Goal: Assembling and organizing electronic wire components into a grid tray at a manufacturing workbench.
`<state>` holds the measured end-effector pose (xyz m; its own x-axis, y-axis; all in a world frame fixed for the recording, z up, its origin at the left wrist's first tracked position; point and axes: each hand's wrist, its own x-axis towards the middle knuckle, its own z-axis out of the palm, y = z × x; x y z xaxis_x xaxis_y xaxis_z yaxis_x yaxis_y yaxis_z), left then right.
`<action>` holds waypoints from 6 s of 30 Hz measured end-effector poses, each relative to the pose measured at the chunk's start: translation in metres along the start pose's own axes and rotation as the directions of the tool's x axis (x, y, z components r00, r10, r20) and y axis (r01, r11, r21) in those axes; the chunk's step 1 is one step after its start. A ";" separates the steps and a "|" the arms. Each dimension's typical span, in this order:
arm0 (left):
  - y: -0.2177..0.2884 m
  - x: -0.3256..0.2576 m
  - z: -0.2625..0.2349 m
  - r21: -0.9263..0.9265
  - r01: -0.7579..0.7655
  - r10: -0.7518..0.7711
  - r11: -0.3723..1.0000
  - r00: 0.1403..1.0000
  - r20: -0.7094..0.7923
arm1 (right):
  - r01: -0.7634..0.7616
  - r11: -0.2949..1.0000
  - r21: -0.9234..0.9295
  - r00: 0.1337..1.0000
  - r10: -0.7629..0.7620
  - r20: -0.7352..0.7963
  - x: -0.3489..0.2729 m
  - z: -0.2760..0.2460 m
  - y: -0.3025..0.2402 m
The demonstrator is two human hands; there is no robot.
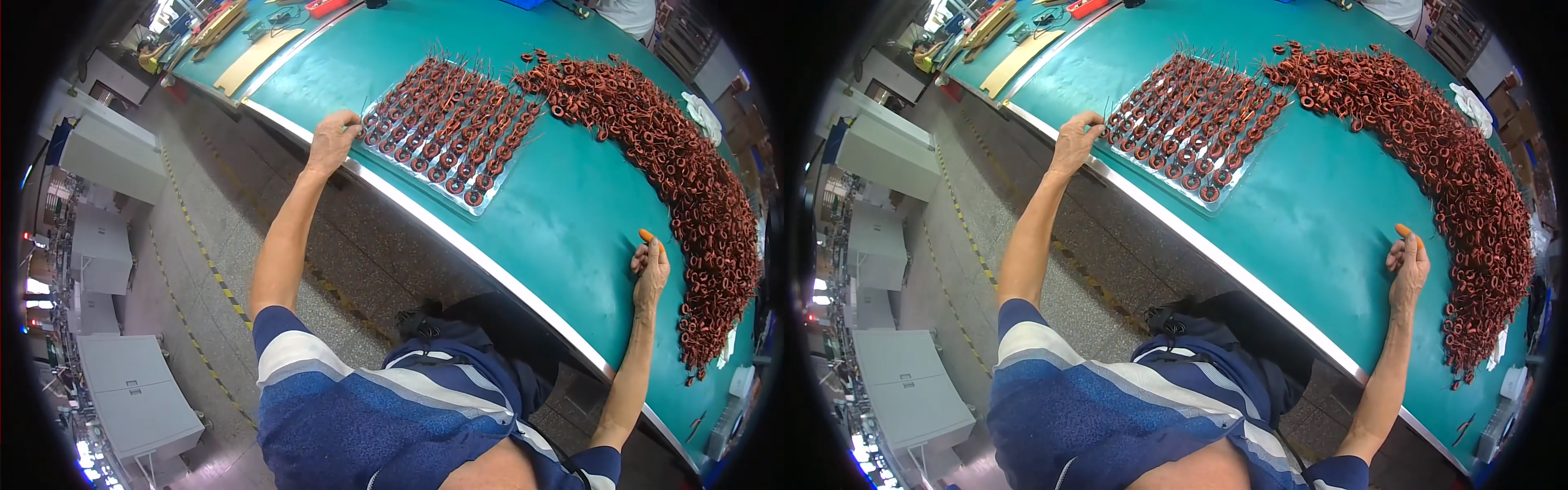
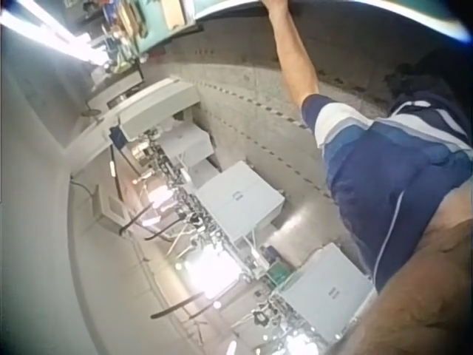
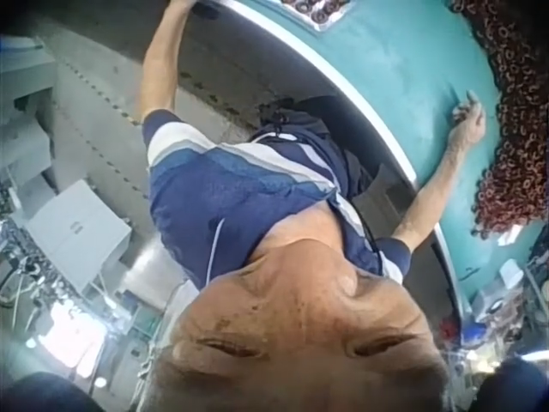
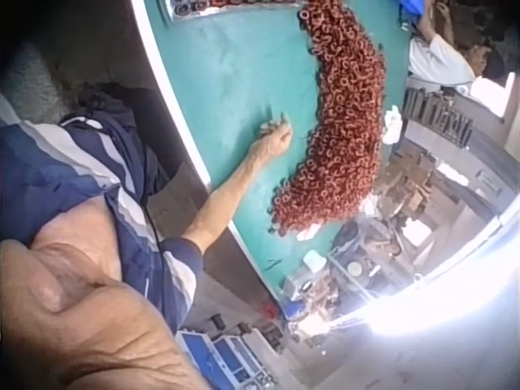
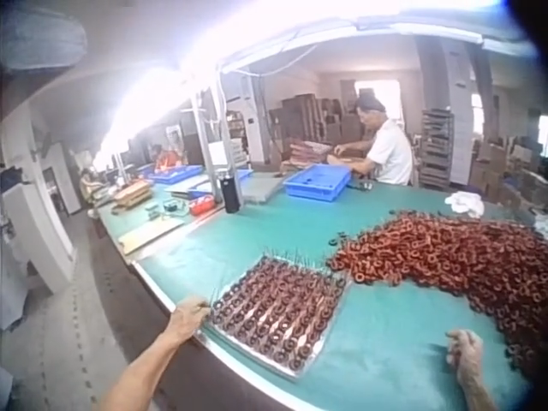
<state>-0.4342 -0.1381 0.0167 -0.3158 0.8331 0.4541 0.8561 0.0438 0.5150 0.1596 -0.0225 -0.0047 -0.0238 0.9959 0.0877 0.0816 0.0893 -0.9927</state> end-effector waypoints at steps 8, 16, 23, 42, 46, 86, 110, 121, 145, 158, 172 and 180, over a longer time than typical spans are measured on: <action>-0.010 -0.017 -0.001 -0.186 0.125 -0.119 0.975 0.992 0.040 | 0.019 0.974 -0.225 0.991 0.012 0.135 -0.009 0.028 -0.015; -0.008 -0.037 0.000 -0.176 0.067 -0.044 0.982 0.990 0.136 | 0.451 0.796 -0.403 0.806 -0.169 0.568 -0.018 0.200 -0.040; -0.010 -0.031 -0.010 -0.177 0.121 -0.093 0.977 0.983 0.159 | 0.506 0.765 -0.398 0.770 -0.193 0.608 -0.025 0.237 -0.032; 0.011 -0.007 0.061 -0.139 0.343 -0.365 0.929 0.787 -0.497 | 0.715 0.675 -0.183 0.621 -0.493 0.610 0.019 0.329 -0.028; 0.009 0.011 0.072 -0.300 0.508 -0.590 0.807 0.687 -0.424 | 0.741 0.647 -0.182 0.600 -0.516 0.611 0.015 0.305 -0.029; 0.048 0.146 0.214 -0.096 0.045 -0.029 0.994 0.986 0.161 | 0.656 0.740 -0.150 0.755 -0.648 0.099 -0.054 0.077 -0.018; 0.502 -0.133 0.259 -0.961 -0.278 0.954 -0.009 -0.289 0.075 | -0.840 0.460 -0.289 0.242 -0.161 -0.957 -0.592 -0.465 0.426; 0.501 -0.127 0.274 -0.890 -0.447 0.886 0.092 -0.370 0.278 | -0.598 0.797 -0.088 0.372 0.179 -0.911 -0.276 -0.389 0.418; 0.500 -0.130 0.272 -0.868 -0.469 0.887 0.164 -0.316 0.338 | -0.556 0.793 -0.251 0.382 -0.024 -0.924 -0.270 -0.407 0.375; 0.501 -0.131 0.275 -0.839 -0.511 0.863 0.187 -0.322 0.388 | -0.554 0.772 -0.312 0.381 -0.098 -0.919 -0.296 -0.418 0.382; 0.495 -0.145 0.265 -0.863 -0.502 0.951 0.067 -0.230 0.207 | 0.450 0.844 0.291 -0.154 0.395 -0.906 -0.480 -0.443 0.184; 0.477 -0.155 0.246 -0.860 -0.507 0.997 0.058 -0.017 0.077 | 0.216 0.966 0.143 0.016 0.142 -0.990 -0.549 -0.307 0.023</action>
<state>0.1242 -0.1108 0.0131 0.8904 0.0722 0.4494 -0.1418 -0.8942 0.4247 0.4800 -0.5622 -0.0496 0.9973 0.0454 -0.0574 -0.0684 0.2988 -0.9518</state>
